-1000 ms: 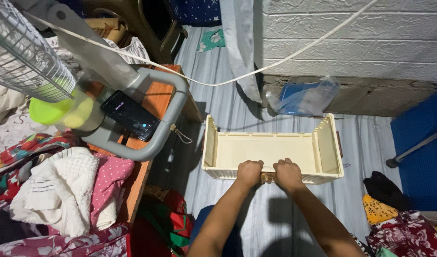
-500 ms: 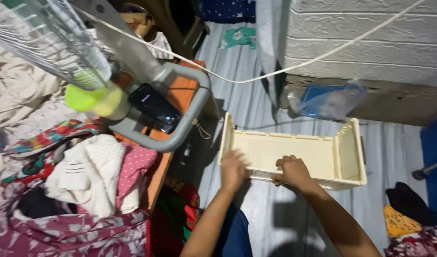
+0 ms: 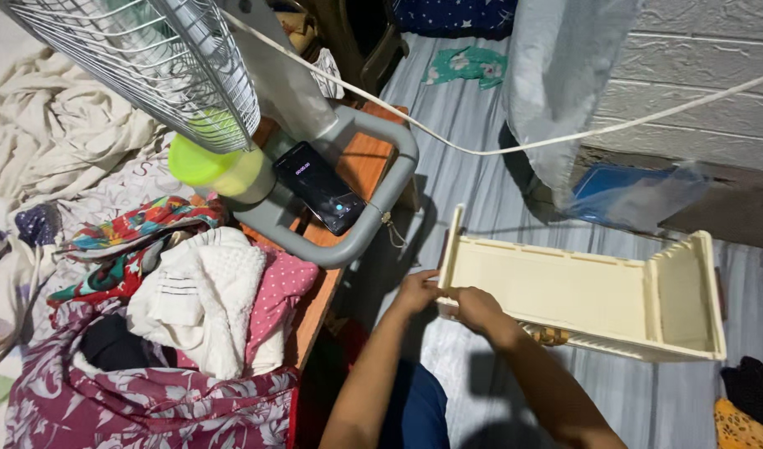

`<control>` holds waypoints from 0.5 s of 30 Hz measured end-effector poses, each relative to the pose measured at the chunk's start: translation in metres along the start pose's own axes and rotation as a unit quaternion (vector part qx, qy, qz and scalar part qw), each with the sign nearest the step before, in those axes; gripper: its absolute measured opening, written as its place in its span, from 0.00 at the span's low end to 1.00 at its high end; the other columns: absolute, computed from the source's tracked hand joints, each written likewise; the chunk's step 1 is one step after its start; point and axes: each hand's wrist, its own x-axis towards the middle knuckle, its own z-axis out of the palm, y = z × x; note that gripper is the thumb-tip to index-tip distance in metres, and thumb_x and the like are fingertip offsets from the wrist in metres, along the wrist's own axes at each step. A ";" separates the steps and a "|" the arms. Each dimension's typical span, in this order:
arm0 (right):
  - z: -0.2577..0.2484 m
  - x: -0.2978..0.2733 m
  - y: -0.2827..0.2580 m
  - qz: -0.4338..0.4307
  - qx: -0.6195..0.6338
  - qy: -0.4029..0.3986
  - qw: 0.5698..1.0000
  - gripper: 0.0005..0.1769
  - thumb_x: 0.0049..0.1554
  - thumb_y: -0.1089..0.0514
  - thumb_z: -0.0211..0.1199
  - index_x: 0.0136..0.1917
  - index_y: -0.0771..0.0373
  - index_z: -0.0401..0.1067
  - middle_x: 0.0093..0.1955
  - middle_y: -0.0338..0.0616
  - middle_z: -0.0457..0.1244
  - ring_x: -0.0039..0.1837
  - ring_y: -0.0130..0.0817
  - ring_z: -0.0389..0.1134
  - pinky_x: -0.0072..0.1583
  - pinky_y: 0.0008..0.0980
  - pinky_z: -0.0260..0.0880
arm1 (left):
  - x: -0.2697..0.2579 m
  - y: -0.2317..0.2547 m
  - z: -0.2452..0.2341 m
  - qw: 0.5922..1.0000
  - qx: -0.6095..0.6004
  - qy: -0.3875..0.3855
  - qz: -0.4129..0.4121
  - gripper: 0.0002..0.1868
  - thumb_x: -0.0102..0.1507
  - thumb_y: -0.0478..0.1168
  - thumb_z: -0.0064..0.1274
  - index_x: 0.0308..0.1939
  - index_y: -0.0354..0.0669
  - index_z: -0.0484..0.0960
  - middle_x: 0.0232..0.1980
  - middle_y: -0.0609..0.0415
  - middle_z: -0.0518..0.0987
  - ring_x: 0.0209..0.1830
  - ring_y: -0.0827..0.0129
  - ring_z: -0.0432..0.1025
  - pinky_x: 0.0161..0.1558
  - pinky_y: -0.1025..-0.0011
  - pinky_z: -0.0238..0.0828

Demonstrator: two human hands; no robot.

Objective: The person opens a stack of beige plastic storage boxes, removes the top box, and then repeatedly takes apart and reassembles the box by detaching and reattaching its side panels and lid. The person handles the box components by hand without using tools.

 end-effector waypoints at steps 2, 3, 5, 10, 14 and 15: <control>-0.006 0.003 0.001 0.034 -0.002 -0.028 0.999 0.23 0.56 0.47 0.64 0.65 0.39 0.74 0.56 0.52 0.69 0.60 0.52 0.70 0.61 0.48 0.69 | 0.003 0.009 0.009 1.000 0.027 0.010 0.008 0.35 0.52 0.33 0.67 0.64 0.40 0.75 0.49 0.48 0.86 0.46 0.69 0.80 0.46 0.72 0.78; -0.008 0.006 0.001 0.042 -0.003 -0.031 0.999 0.21 0.56 0.46 0.64 0.64 0.40 0.75 0.56 0.51 0.69 0.60 0.51 0.70 0.62 0.48 0.69 | 0.003 0.013 0.009 0.998 0.054 0.018 0.002 0.35 0.52 0.34 0.68 0.63 0.40 0.76 0.50 0.48 0.86 0.46 0.69 0.80 0.46 0.72 0.77; -0.010 0.010 0.003 0.048 -0.012 -0.040 0.998 0.20 0.57 0.45 0.64 0.62 0.42 0.76 0.57 0.50 0.70 0.61 0.50 0.70 0.62 0.47 0.69 | 0.002 0.018 0.012 0.993 0.108 0.036 -0.011 0.34 0.52 0.37 0.69 0.63 0.40 0.78 0.50 0.48 0.86 0.46 0.69 0.80 0.47 0.73 0.77; -0.010 0.018 0.008 0.047 -0.031 -0.060 0.997 0.19 0.56 0.45 0.65 0.60 0.44 0.77 0.58 0.49 0.69 0.62 0.48 0.70 0.64 0.46 0.68 | 0.008 0.017 0.013 0.998 0.061 0.018 -0.020 0.34 0.53 0.33 0.68 0.64 0.41 0.77 0.52 0.49 0.86 0.47 0.70 0.80 0.48 0.72 0.77; -0.012 0.014 0.005 0.043 -0.005 -0.043 0.998 0.19 0.54 0.46 0.66 0.59 0.44 0.78 0.57 0.51 0.70 0.60 0.49 0.71 0.62 0.46 0.70 | 0.010 0.009 0.012 1.000 -0.013 0.001 -0.004 0.33 0.53 0.28 0.63 0.63 0.42 0.78 0.52 0.50 0.86 0.48 0.71 0.80 0.49 0.73 0.78; -0.012 0.011 0.003 0.043 -0.002 -0.038 0.998 0.18 0.54 0.46 0.65 0.59 0.45 0.79 0.56 0.50 0.70 0.58 0.49 0.72 0.61 0.46 0.71 | 0.008 0.008 0.012 0.999 -0.021 0.016 -0.024 0.32 0.54 0.28 0.62 0.63 0.41 0.79 0.51 0.49 0.85 0.46 0.69 0.79 0.47 0.71 0.77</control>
